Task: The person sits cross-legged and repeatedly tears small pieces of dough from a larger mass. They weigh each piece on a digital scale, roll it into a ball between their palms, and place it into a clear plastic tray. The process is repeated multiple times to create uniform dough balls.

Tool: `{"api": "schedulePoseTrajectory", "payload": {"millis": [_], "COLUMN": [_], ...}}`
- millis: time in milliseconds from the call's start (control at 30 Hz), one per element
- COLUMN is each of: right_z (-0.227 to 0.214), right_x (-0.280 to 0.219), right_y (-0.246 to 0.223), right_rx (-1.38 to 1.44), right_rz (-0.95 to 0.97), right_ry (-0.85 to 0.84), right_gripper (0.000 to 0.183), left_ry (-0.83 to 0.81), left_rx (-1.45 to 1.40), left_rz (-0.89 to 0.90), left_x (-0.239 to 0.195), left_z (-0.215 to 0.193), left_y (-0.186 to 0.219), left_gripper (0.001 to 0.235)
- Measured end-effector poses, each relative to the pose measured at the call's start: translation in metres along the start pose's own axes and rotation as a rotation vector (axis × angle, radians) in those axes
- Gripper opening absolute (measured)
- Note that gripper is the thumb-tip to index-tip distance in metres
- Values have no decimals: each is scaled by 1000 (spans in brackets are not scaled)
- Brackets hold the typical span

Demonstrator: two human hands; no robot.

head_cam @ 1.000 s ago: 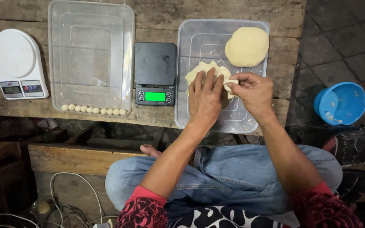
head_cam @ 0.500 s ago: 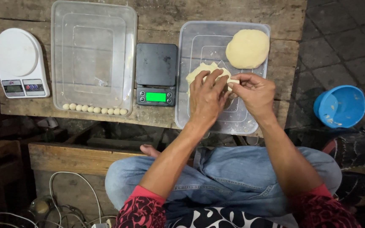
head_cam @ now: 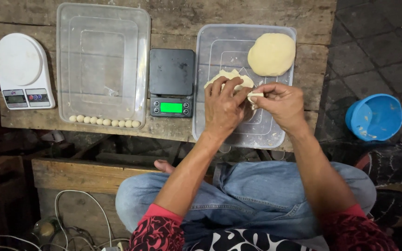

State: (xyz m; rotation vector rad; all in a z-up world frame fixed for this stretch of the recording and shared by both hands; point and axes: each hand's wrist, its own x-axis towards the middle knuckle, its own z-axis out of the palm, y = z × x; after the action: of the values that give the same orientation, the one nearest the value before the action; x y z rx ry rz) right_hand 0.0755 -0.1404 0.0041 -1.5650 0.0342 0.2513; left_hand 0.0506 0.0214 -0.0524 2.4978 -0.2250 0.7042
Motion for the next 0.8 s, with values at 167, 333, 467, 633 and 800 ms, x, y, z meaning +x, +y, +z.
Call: {"api": "schedulePoseTrajectory", "payload": {"millis": [167, 333, 467, 633, 800], "right_z": [-12, -28, -34, -27, -17], "right_x": [6, 2, 8, 12, 7], "right_y": [19, 38, 37, 24, 22], "right_rx": [213, 477, 487, 456, 430], "right_rz": [123, 198, 124, 87, 54], "right_ry": [-40, -101, -70, -142, -354], "right_gripper": [24, 21, 28, 46, 101], "left_ry": [-48, -132, -356, -590, -60], "left_rx": [-9, 72, -40, -267, -582], "left_rz": [-17, -61, -230, -322, -416], "left_x": [1, 4, 12, 33, 31], "left_z": [-4, -14, -24, -56, -41], "left_y": [2, -2, 4, 9, 16], "left_gripper": [19, 19, 51, 93, 56]}}
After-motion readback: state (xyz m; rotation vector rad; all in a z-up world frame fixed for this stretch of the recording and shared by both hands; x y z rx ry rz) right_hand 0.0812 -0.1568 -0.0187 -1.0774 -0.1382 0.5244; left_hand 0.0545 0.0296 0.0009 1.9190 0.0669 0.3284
